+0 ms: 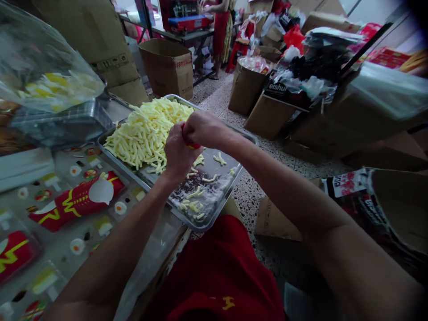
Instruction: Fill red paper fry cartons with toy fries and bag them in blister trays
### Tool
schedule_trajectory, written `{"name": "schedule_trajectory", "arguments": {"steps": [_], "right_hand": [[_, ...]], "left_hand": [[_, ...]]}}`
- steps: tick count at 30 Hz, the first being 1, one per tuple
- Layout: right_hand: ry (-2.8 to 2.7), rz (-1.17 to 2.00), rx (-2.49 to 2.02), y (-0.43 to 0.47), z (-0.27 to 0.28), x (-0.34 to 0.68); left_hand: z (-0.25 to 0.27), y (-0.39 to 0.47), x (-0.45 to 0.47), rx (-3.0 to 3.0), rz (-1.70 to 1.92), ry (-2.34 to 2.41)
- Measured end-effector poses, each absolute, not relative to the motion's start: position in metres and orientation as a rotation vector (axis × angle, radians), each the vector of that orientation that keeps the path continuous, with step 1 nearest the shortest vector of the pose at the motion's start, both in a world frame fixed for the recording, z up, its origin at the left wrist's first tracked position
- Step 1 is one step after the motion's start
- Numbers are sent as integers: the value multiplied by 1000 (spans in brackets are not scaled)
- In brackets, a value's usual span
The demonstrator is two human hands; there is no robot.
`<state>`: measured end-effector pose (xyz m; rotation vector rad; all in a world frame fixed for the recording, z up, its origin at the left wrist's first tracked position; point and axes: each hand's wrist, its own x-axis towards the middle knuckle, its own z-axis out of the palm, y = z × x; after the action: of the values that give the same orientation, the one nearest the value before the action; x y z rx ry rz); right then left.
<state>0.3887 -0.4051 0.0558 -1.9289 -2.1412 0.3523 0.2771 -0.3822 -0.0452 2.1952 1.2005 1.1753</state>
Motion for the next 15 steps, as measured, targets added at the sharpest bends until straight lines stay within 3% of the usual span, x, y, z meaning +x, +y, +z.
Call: {"name": "schedule_trajectory", "arguments": {"steps": [4,6,10,15], "right_hand": [[-1886,253,-1786,-423,31,422],[-1732,139,-2008,-438,7,443],[-1776,254,-2498,-456,-40,463],[-1801,285,-2369,-464,-48,448]], "left_hand": [[-55,-366,252,2149,1138,1249],[-56,-357,239,2088,1117,1313],[-51,-352,217,2045,1101,1371],[-35,-369,190,2095,1040,1375]]}}
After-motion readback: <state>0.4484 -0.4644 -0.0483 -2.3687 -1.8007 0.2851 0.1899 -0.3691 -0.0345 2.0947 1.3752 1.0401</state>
